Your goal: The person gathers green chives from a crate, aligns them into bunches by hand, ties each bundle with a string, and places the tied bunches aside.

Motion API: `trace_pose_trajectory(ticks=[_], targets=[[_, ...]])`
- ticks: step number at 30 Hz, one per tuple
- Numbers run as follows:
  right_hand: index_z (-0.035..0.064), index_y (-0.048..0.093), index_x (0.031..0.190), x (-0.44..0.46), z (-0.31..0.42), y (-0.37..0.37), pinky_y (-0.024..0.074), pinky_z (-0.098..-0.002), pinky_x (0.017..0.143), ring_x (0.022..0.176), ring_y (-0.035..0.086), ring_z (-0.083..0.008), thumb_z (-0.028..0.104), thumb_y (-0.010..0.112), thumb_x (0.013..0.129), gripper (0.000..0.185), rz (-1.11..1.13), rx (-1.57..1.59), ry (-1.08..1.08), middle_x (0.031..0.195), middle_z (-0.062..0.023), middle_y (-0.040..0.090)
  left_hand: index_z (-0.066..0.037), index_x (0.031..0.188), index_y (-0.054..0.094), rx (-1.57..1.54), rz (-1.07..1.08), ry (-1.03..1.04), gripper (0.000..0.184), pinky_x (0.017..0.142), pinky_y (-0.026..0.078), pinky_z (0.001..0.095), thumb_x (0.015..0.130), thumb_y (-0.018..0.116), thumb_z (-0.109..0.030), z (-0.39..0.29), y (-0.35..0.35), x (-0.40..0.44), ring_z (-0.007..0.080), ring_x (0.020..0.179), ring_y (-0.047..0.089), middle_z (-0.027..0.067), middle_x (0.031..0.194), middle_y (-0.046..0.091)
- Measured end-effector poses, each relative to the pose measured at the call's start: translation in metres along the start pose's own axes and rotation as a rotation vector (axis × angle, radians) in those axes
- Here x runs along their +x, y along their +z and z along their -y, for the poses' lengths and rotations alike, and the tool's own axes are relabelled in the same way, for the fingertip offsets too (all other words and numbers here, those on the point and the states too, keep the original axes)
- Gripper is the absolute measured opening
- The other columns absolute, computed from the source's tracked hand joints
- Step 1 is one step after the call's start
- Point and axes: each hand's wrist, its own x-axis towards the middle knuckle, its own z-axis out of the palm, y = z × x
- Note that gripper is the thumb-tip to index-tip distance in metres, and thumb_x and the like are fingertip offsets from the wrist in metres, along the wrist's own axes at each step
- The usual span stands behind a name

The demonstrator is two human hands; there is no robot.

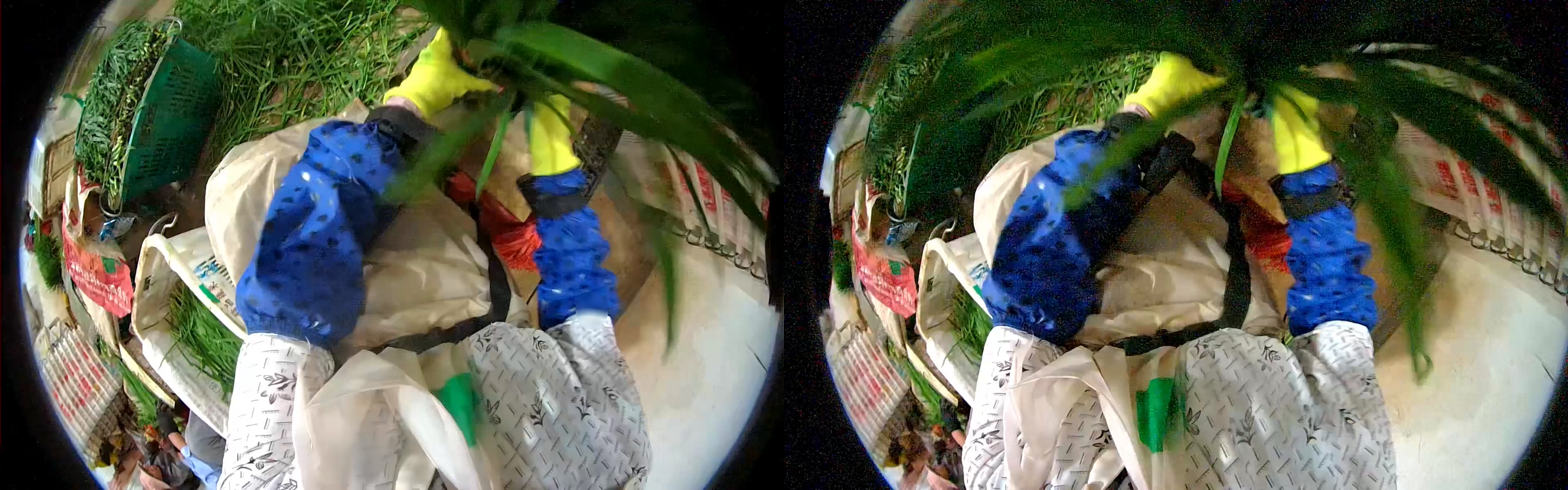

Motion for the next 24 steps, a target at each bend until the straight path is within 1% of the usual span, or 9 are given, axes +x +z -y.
trace_pose_trajectory(ticks=[6, 11, 12, 13, 15, 17, 18, 21, 24], targets=[[0.0032, 0.058, 0.109, -0.011, -0.009, 0.005, 0.0513, -0.0380, 0.079, 0.084, 0.060, -0.0256, 0.016, 0.050, 0.094, 0.022, -0.051, 0.271, 0.146, 0.092, -0.0075, 0.063, -0.008, 0.138, 0.038, -0.011, 0.031, 0.092, 0.096, 0.094, 0.045, 0.0413, 0.061, 0.086, -0.036, -0.055, -0.041, 0.019, 0.0281, 0.110, 0.056, 0.0155, 0.123, 0.057], [0.0029, 0.058, 0.108, -0.044, -0.052, 0.031, 0.0526, -0.0390, 0.079, 0.082, 0.062, -0.0267, 0.014, 0.050, 0.094, 0.020, -0.077, 1.295, 0.551, 0.090, -0.0077, 0.064, -0.008, 0.140, 0.037, 0.313, 0.161, 0.185, 0.098, 0.095, 0.045, 0.0426, 0.061, 0.085, -0.039, -0.097, -0.077, 0.075, 0.0298, 0.112, 0.055, 0.0162, 0.124, 0.056], [0.0028, 0.058, 0.108, -0.054, -0.055, 0.037, 0.0529, -0.0392, 0.079, 0.082, 0.062, -0.0269, 0.014, 0.050, 0.094, 0.020, -0.083, 1.259, 0.605, 0.089, -0.0077, 0.064, -0.008, 0.140, 0.036, 0.426, 0.193, 0.206, 0.098, 0.095, 0.045, 0.0428, 0.061, 0.085, -0.040, -0.099, -0.075, 0.077, 0.0301, 0.112, 0.055, 0.0164, 0.124, 0.056], [0.0015, 0.060, 0.096, -0.063, -0.040, 0.045, 0.0497, -0.0429, 0.076, 0.075, 0.058, -0.0259, 0.020, 0.052, 0.094, 0.020, -0.020, 1.020, 0.637, 0.076, -0.0048, 0.058, -0.008, 0.140, 0.036, 0.555, 0.233, 0.236, 0.098, 0.095, 0.044, 0.0431, 0.061, 0.084, -0.040, -0.102, -0.070, 0.069, 0.0304, 0.112, 0.055, 0.0165, 0.124, 0.056], [0.0026, 0.060, 0.100, -0.056, -0.068, 0.030, 0.0520, -0.0393, 0.065, 0.074, 0.058, -0.0243, 0.015, 0.053, 0.091, 0.017, -0.112, 1.066, 0.671, 0.076, -0.0051, 0.055, -0.008, 0.141, 0.036, 0.808, 0.319, 0.308, 0.099, 0.095, 0.044, 0.0436, 0.061, 0.084, -0.041, -0.110, -0.056, 0.048, 0.0311, 0.113, 0.055, 0.0168, 0.125, 0.055], [0.0014, 0.059, 0.100, -0.065, -0.053, 0.035, 0.0507, -0.0386, 0.059, 0.069, 0.057, -0.0228, 0.015, 0.053, 0.092, 0.017, -0.207, 0.835, 0.618, 0.073, -0.0051, 0.053, -0.009, 0.144, 0.033, 0.994, 0.306, 0.401, 0.107, 0.101, 0.039, 0.0467, 0.058, 0.081, -0.050, -0.111, -0.046, 0.011, 0.0348, 0.119, 0.048, 0.0153, 0.131, 0.050], [0.0008, 0.059, 0.100, -0.068, -0.042, 0.039, 0.0500, -0.0383, 0.057, 0.067, 0.057, -0.0221, 0.014, 0.052, 0.092, 0.017, -0.240, 0.720, 0.587, 0.072, -0.0051, 0.053, -0.012, 0.146, 0.028, 1.013, 0.415, 0.369, 0.111, 0.105, 0.031, 0.0531, 0.057, 0.082, -0.049, -0.102, -0.038, 0.000, 0.0382, 0.129, 0.037, 0.0163, 0.141, 0.041], [0.0005, 0.057, 0.099, -0.081, -0.022, 0.027, 0.0452, -0.0346, 0.048, 0.057, 0.054, -0.0201, 0.014, 0.051, 0.092, 0.016, -0.092, 0.463, 0.359, 0.066, -0.0042, 0.049, -0.013, 0.147, 0.026, 1.193, 0.496, 0.342, 0.112, 0.106, 0.028, 0.0576, 0.056, 0.083, -0.045, -0.070, -0.026, -0.016, 0.0391, 0.130, 0.036, 0.0149, 0.143, 0.038], [-0.0010, 0.055, 0.102, -0.073, 0.023, 0.022, 0.0365, -0.0274, 0.045, 0.052, 0.044, -0.0145, 0.015, 0.048, 0.095, 0.019, -0.080, 0.401, 0.137, 0.063, -0.0024, 0.042, -0.012, 0.145, 0.030, 1.006, 0.492, 0.239, 0.106, 0.105, 0.033, 0.0500, 0.059, 0.082, -0.045, -0.068, -0.038, -0.003, 0.0333, 0.125, 0.043, 0.0144, 0.139, 0.044]])
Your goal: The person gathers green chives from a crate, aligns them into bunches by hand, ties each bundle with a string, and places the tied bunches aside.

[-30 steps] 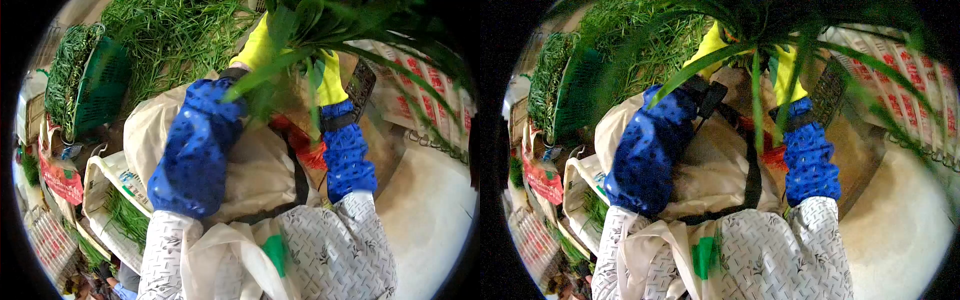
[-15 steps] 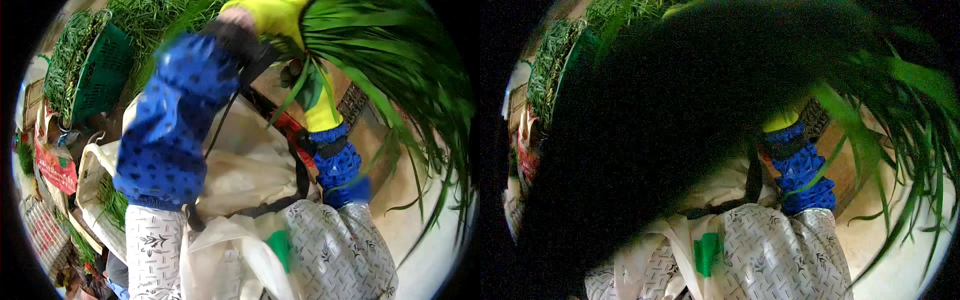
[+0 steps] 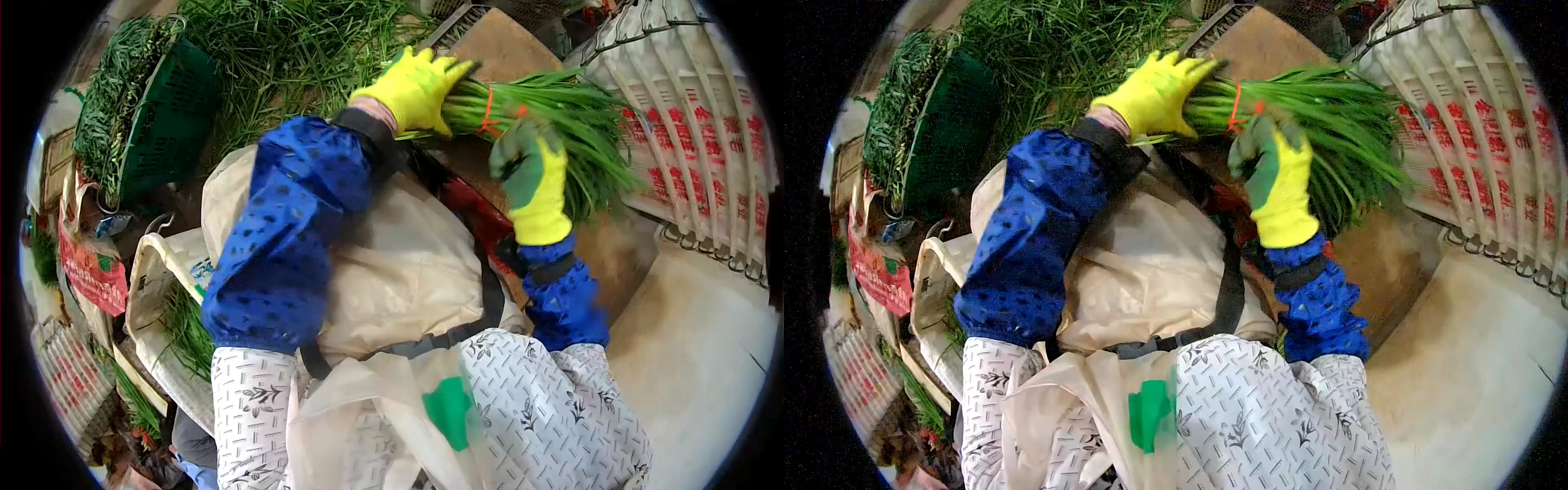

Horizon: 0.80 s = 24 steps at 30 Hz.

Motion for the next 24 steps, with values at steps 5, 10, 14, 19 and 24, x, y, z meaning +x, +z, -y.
trace_pose_trajectory(ticks=[5, 10, 14, 19, 24], targets=[[-0.0050, 0.057, 0.109, 0.064, 0.026, 0.001, 0.0348, -0.0254, 0.049, 0.053, 0.040, -0.0118, 0.012, 0.047, 0.096, 0.024, 0.084, -0.249, -0.255, 0.065, -0.0008, 0.040, -0.005, 0.140, 0.038, 0.004, 0.041, 0.077, 0.101, 0.102, 0.036, 0.0451, 0.061, 0.078, -0.053, -0.013, -0.028, 0.018, 0.0325, 0.119, 0.049, 0.0137, 0.128, 0.053], [-0.0041, 0.060, 0.106, 0.076, 0.023, -0.003, 0.0364, -0.0237, 0.050, 0.053, 0.042, -0.0096, 0.011, 0.045, 0.095, 0.024, 0.220, -0.399, -0.287, 0.062, 0.0000, 0.043, -0.007, 0.136, 0.044, 0.038, -0.108, 0.005, 0.100, 0.095, 0.039, 0.0480, 0.056, 0.079, -0.054, -0.030, 0.029, 0.039, 0.0364, 0.111, 0.052, 0.0145, 0.117, 0.056], [-0.0028, 0.060, 0.101, 0.036, 0.011, 0.009, 0.0317, -0.0220, 0.044, 0.047, 0.036, -0.0060, 0.014, 0.048, 0.095, 0.022, 0.050, -0.229, -0.086, 0.059, 0.0015, 0.043, -0.007, 0.139, 0.040, -0.048, -0.026, 0.003, 0.102, 0.095, 0.040, 0.0452, 0.055, 0.082, -0.050, -0.020, 0.021, 0.041, 0.0339, 0.111, 0.052, 0.0142, 0.121, 0.054], [-0.0051, 0.058, 0.104, 0.076, 0.003, -0.035, 0.0359, -0.0253, 0.044, 0.049, 0.039, -0.0095, 0.010, 0.051, 0.093, 0.020, -0.031, -0.093, -0.148, 0.058, 0.0000, 0.040, -0.007, 0.142, 0.034, -0.014, -0.109, 0.060, 0.106, 0.098, 0.038, 0.0443, 0.057, 0.081, -0.050, -0.006, 0.014, 0.038, 0.0302, 0.117, 0.050, 0.0135, 0.132, 0.050], [-0.0068, 0.060, 0.103, 0.090, -0.017, -0.044, 0.0354, -0.0254, 0.044, 0.047, 0.037, -0.0107, 0.009, 0.049, 0.092, 0.022, -0.014, 0.013, -0.114, 0.058, 0.0001, 0.037, -0.009, 0.145, 0.029, -0.019, -0.122, 0.075, 0.110, 0.105, 0.033, 0.0463, 0.057, 0.082, -0.049, 0.027, 0.032, 0.027, 0.0330, 0.124, 0.044, 0.0147, 0.136, 0.045]])
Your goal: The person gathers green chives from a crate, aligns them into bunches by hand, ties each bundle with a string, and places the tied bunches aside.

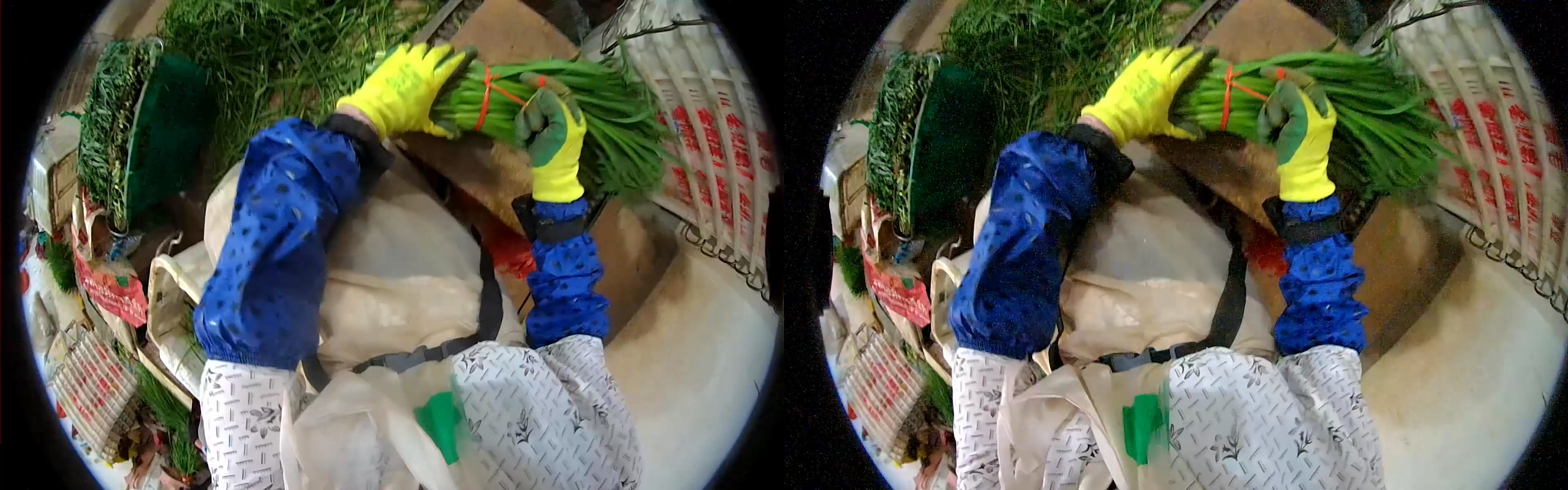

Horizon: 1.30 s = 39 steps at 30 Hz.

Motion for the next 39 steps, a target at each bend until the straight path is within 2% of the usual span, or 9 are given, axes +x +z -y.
trace_pose_trajectory(ticks=[3, 5, 9, 10, 13, 20, 29, 34, 39], targets=[[-0.0060, 0.059, 0.101, 0.001, 0.015, 0.007, 0.0358, -0.0263, 0.043, 0.046, 0.039, -0.0121, 0.009, 0.050, 0.090, 0.020, -0.042, 0.023, 0.060, 0.059, -0.0015, 0.041, -0.009, 0.146, 0.027, 0.112, 0.134, -0.069, 0.109, 0.107, 0.029, 0.0527, 0.060, 0.080, -0.050, -0.016, -0.026, 0.007, 0.0373, 0.126, 0.040, 0.0157, 0.138, 0.043], [-0.0057, 0.059, 0.101, -0.010, 0.030, 0.016, 0.0364, -0.0258, 0.044, 0.046, 0.042, -0.0121, 0.008, 0.049, 0.090, 0.020, -0.047, -0.025, 0.033, 0.059, -0.0024, 0.043, -0.009, 0.146, 0.027, 0.177, -0.037, -0.097, 0.108, 0.107, 0.027, 0.0544, 0.061, 0.079, -0.051, -0.036, -0.034, 0.014, 0.0380, 0.126, 0.040, 0.0159, 0.138, 0.044], [0.0002, 0.064, 0.099, -0.057, 0.033, 0.037, 0.0369, -0.0222, 0.045, 0.047, 0.045, -0.0081, 0.006, 0.053, 0.090, 0.015, 0.121, -0.111, 0.011, 0.063, 0.0004, 0.051, -0.009, 0.140, 0.038, -0.063, 0.116, -0.104, 0.088, 0.107, 0.028, 0.0520, 0.068, 0.075, -0.044, -0.049, -0.002, 0.016, 0.0367, 0.126, 0.040, 0.0144, 0.136, 0.046], [0.0024, 0.065, 0.099, -0.070, 0.028, 0.043, 0.0368, -0.0216, 0.045, 0.047, 0.044, -0.0067, 0.007, 0.054, 0.090, 0.014, 0.122, -0.142, 0.085, 0.063, 0.0016, 0.052, -0.008, 0.136, 0.044, 0.010, -0.041, -0.055, 0.078, 0.108, 0.029, 0.0506, 0.070, 0.073, -0.037, -0.049, 0.009, 0.009, 0.0362, 0.126, 0.041, 0.0137, 0.135, 0.047], [-0.0004, 0.062, 0.103, -0.086, 0.027, 0.043, 0.0375, -0.0218, 0.044, 0.047, 0.043, -0.0071, 0.008, 0.052, 0.094, 0.016, 0.050, 0.030, 0.215, 0.061, 0.0007, 0.050, -0.011, 0.127, 0.054, -0.165, -0.194, 0.065, 0.064, 0.105, 0.029, 0.0524, 0.069, 0.074, -0.031, -0.060, -0.002, -0.002, 0.0350, 0.123, 0.042, 0.0108, 0.132, 0.049], [-0.0024, 0.059, 0.106, -0.095, 0.036, 0.039, 0.0320, -0.0226, 0.043, 0.047, 0.034, -0.0074, 0.014, 0.048, 0.097, 0.022, -0.031, 0.015, 0.131, 0.059, 0.0023, 0.038, -0.011, 0.104, 0.064, -0.361, -0.312, 0.187, 0.040, 0.105, 0.032, 0.0509, 0.066, 0.075, -0.018, -0.067, -0.001, -0.008, 0.0312, 0.119, 0.046, 0.0039, 0.121, 0.057], [-0.0016, 0.058, 0.106, -0.102, 0.034, 0.027, 0.0337, -0.0216, 0.041, 0.045, 0.038, -0.0079, 0.016, 0.049, 0.097, 0.022, -0.017, 0.131, 0.251, 0.058, 0.0022, 0.041, -0.013, 0.098, 0.066, -0.361, -0.318, 0.253, 0.035, 0.104, 0.033, 0.0521, 0.064, 0.072, -0.016, -0.067, 0.002, -0.010, 0.0294, 0.119, 0.047, 0.0017, 0.118, 0.058], [-0.0025, 0.057, 0.103, -0.104, 0.030, 0.026, 0.0266, -0.0209, 0.039, 0.042, 0.027, -0.0066, 0.015, 0.043, 0.097, 0.023, 0.011, 0.228, 0.443, 0.056, 0.0040, 0.033, -0.015, 0.080, 0.069, -0.314, -0.326, 0.291, 0.019, 0.102, 0.034, 0.0534, 0.062, 0.068, -0.020, -0.065, 0.005, -0.008, 0.0281, 0.114, 0.048, 0.0005, 0.114, 0.059], [-0.0021, 0.056, 0.102, -0.119, 0.021, 0.017, 0.0251, -0.0215, 0.040, 0.044, 0.026, -0.0063, 0.012, 0.042, 0.095, 0.021, -0.068, 0.342, 0.528, 0.057, 0.0043, 0.031, -0.016, 0.079, 0.067, -0.329, -0.296, 0.312, 0.016, 0.102, 0.034, 0.0538, 0.065, 0.067, -0.023, -0.059, 0.007, -0.007, 0.0284, 0.113, 0.049, -0.0006, 0.112, 0.059]])
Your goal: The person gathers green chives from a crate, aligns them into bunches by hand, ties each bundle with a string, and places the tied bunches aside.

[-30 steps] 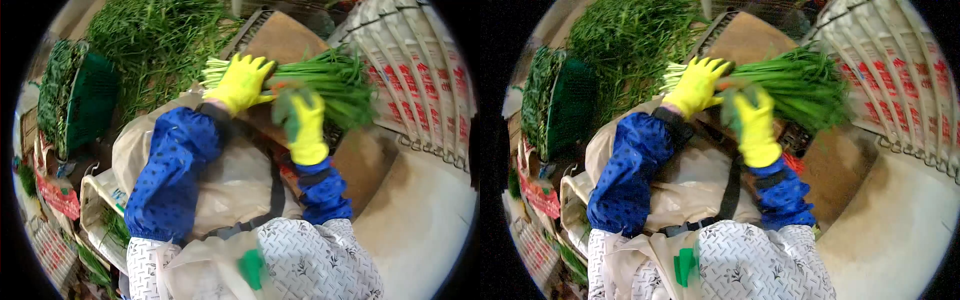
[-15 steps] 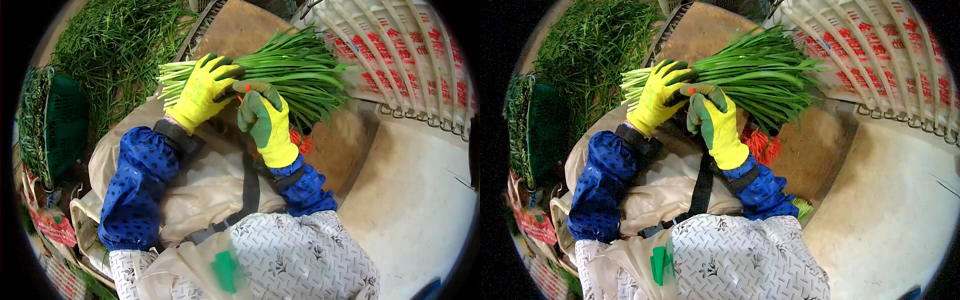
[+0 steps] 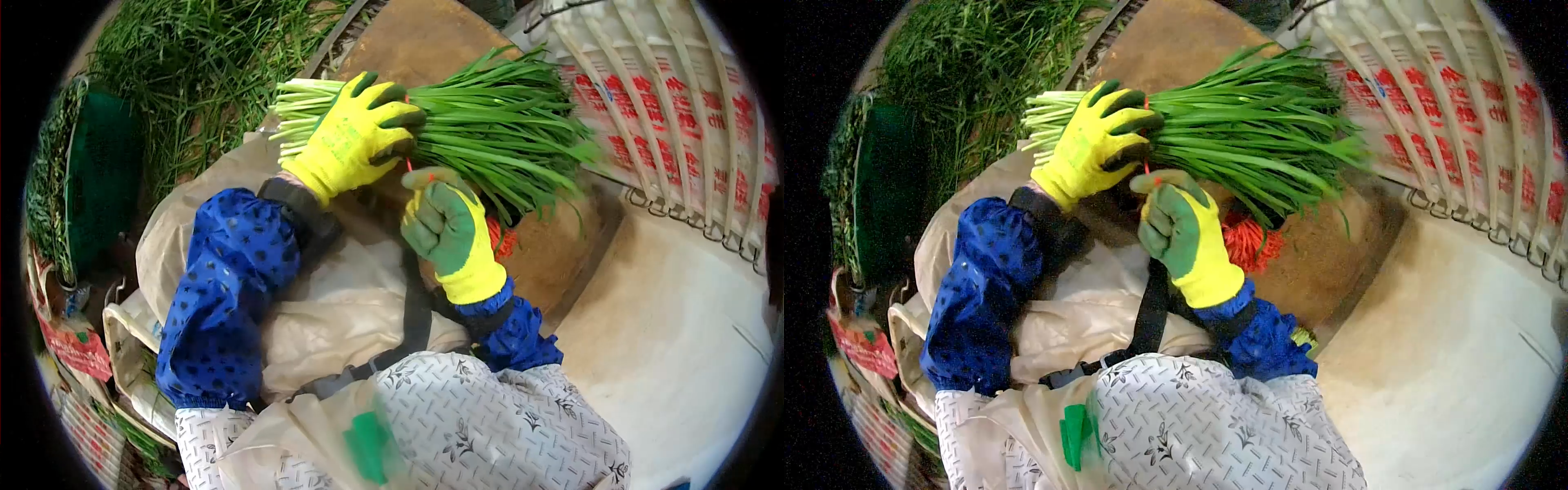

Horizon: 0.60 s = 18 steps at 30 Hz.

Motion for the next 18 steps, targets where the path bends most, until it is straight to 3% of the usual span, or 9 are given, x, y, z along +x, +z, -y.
trace_pose_trajectory(ticks=[2, 4, 6, 7, 10, 11, 14, 16, 18], targets=[[-0.0020, 0.056, 0.102, -0.003, -0.003, 0.002, 0.0254, -0.0219, 0.041, 0.044, 0.027, -0.0066, 0.011, 0.041, 0.094, 0.021, -0.016, -0.013, 0.014, 0.058, 0.0043, 0.031, -0.017, 0.082, 0.067, 0.022, 0.027, -0.064, 0.016, 0.103, 0.032, 0.0541, 0.068, 0.067, -0.022, 0.000, 0.002, -0.003, 0.0283, 0.113, 0.049, -0.0002, 0.113, 0.060], [-0.0027, 0.057, 0.102, 0.003, 0.002, 0.005, 0.0274, -0.0219, 0.041, 0.044, 0.027, -0.0074, 0.011, 0.042, 0.094, 0.021, 0.002, -0.028, 0.046, 0.058, 0.0037, 0.032, -0.012, 0.087, 0.065, -0.027, 0.015, -0.094, 0.027, 0.104, 0.032, 0.0571, 0.062, 0.072, -0.018, 0.001, 0.001, -0.002, 0.0318, 0.119, 0.047, 0.0050, 0.116, 0.060], [-0.0035, 0.057, 0.102, 0.004, 0.007, 0.007, 0.0289, -0.0216, 0.042, 0.044, 0.029, -0.0078, 0.010, 0.043, 0.094, 0.021, 0.011, -0.090, -0.057, 0.058, 0.0031, 0.034, -0.011, 0.091, 0.064, -0.031, 0.026, -0.120, 0.032, 0.104, 0.032, 0.0570, 0.061, 0.072, -0.018, -0.003, -0.004, 0.003, 0.0321, 0.118, 0.047, 0.0049, 0.116, 0.060], [-0.0039, 0.057, 0.102, 0.004, 0.010, 0.007, 0.0297, -0.0214, 0.042, 0.044, 0.030, -0.0080, 0.010, 0.043, 0.094, 0.021, 0.010, -0.120, -0.109, 0.058, 0.0028, 0.035, -0.011, 0.107, 0.061, -0.007, 0.102, -0.139, 0.048, 0.106, 0.029, 0.0574, 0.063, 0.073, -0.024, -0.004, -0.006, 0.003, 0.0350, 0.122, 0.043, 0.0090, 0.125, 0.054], [-0.0053, 0.057, 0.102, 0.001, 0.014, 0.013, 0.0313, -0.0210, 0.042, 0.044, 0.033, -0.0079, 0.012, 0.046, 0.094, 0.022, 0.037, -0.321, -0.210, 0.058, 0.0021, 0.038, -0.010, 0.125, 0.053, 0.132, 0.134, -0.237, 0.068, 0.107, 0.025, 0.0580, 0.065, 0.074, -0.033, -0.020, -0.007, 0.007, 0.0394, 0.127, 0.037, 0.0144, 0.135, 0.045], [-0.0057, 0.057, 0.102, 0.000, 0.013, 0.015, 0.0318, -0.0208, 0.042, 0.045, 0.036, -0.0078, 0.013, 0.046, 0.095, 0.022, 0.048, -0.299, -0.173, 0.058, 0.0020, 0.039, -0.010, 0.138, 0.042, 0.155, 0.175, -0.262, 0.085, 0.109, 0.022, 0.0578, 0.066, 0.075, -0.040, -0.024, -0.006, 0.012, 0.0429, 0.130, 0.031, 0.0178, 0.141, 0.037], [-0.0032, 0.059, 0.101, 0.001, -0.008, 0.006, 0.0319, -0.0206, 0.043, 0.046, 0.037, -0.0066, 0.015, 0.049, 0.095, 0.022, 0.043, -0.245, -0.026, 0.057, 0.0031, 0.040, -0.009, 0.141, 0.036, 0.402, 0.449, -0.385, 0.093, 0.104, 0.028, 0.0577, 0.064, 0.076, -0.043, -0.017, 0.004, 0.021, 0.0413, 0.122, 0.041, 0.0150, 0.138, 0.043], [0.0010, 0.061, 0.101, 0.016, -0.023, -0.021, 0.0330, -0.0218, 0.044, 0.048, 0.039, -0.0061, 0.018, 0.055, 0.093, 0.019, -0.030, -0.416, 0.005, 0.059, 0.0036, 0.044, -0.010, 0.140, 0.040, 0.495, 0.400, -0.310, 0.091, 0.098, 0.036, 0.0557, 0.062, 0.078, -0.037, -0.015, 0.011, 0.019, 0.0355, 0.109, 0.049, 0.0131, 0.131, 0.049], [0.0023, 0.061, 0.104, 0.026, -0.027, -0.026, 0.0376, -0.0224, 0.046, 0.051, 0.046, -0.0073, 0.015, 0.057, 0.091, 0.018, -0.024, -0.588, -0.010, 0.065, 0.0014, 0.052, -0.011, 0.139, 0.041, 0.394, 0.430, -0.328, 0.089, 0.098, 0.036, 0.0557, 0.061, 0.078, -0.034, -0.012, 0.001, 0.023, 0.0345, 0.108, 0.050, 0.0134, 0.130, 0.049]])
